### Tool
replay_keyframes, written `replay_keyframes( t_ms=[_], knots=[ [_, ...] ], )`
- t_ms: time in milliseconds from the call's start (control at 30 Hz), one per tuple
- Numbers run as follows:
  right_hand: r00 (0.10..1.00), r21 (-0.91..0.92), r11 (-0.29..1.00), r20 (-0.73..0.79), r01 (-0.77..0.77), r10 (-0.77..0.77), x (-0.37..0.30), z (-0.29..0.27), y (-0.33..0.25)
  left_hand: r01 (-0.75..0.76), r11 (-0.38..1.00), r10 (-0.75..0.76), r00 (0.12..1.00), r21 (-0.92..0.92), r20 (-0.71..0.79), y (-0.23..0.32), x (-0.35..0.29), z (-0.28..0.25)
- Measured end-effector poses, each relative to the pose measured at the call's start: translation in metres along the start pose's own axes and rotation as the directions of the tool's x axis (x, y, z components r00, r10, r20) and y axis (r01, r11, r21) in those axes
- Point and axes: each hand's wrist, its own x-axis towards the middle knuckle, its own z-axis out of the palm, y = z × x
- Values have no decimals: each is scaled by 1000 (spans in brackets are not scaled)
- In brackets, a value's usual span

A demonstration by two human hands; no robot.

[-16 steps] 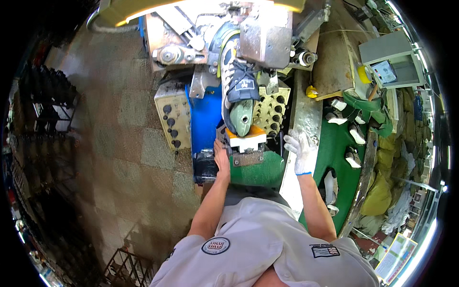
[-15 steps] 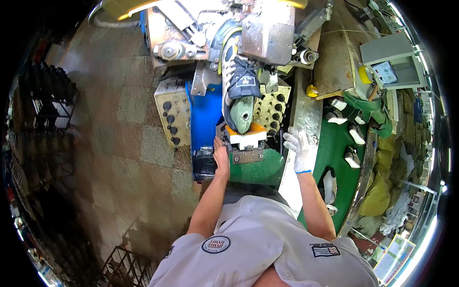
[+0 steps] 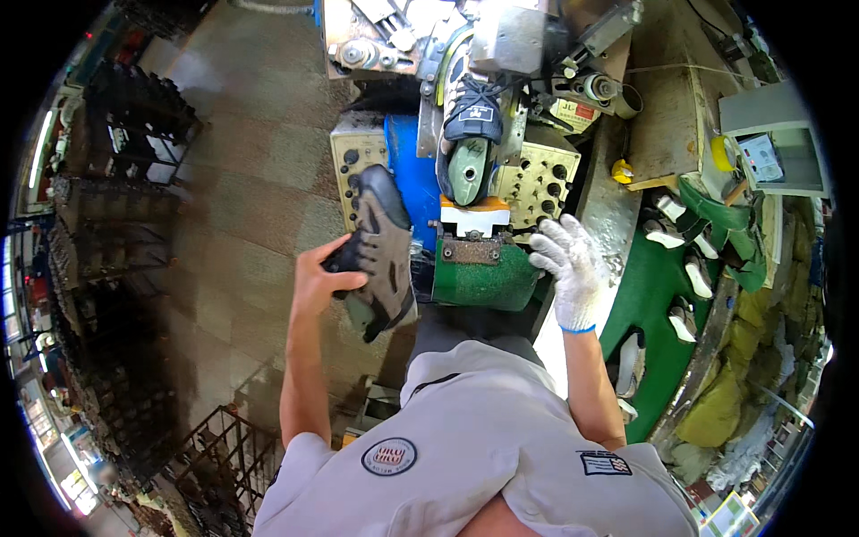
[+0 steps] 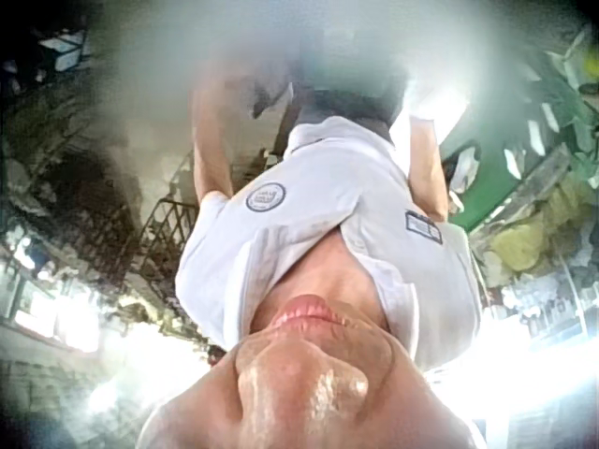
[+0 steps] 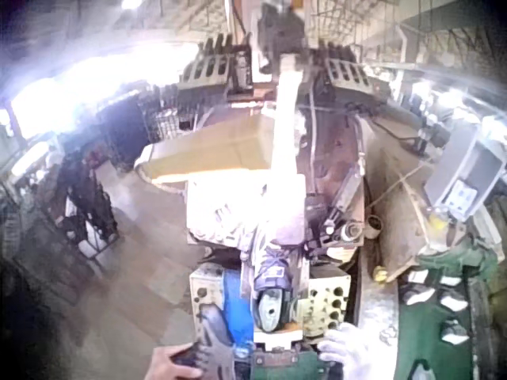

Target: The person picks up a shoe upper from a conveyor belt, fits it onto a lasting machine, and operates the machine to shape and press the shoe before placing it back on the belt.

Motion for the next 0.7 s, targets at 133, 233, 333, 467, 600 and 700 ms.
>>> replay_keyframes(
  t_ms=[133,233,333,467,600,700],
  knots=[
    [926,475,873,369,-107,-87,-7,68,-16,-59,899,247,887,-434,390,64,-9,29],
    [963,297,954,246,34,-110,7,85,1,-181,912,285,925,-369,250,27,-4,83],
    [956,580,779,279,-239,85,3,32,-56,-176,969,233,876,-171,421,66,-6,153],
    [990,420,904,144,-74,14,-3,-51,-73,-227,891,383,841,-394,382,80,-1,269],
    [983,382,906,-47,183,-179,-26,-132,-84,-52,983,143,815,-175,561,74,-5,378],
    [957,315,909,-180,274,-226,-54,-197,-89,-22,995,81,760,-99,645,44,-9,438]
  ],
)
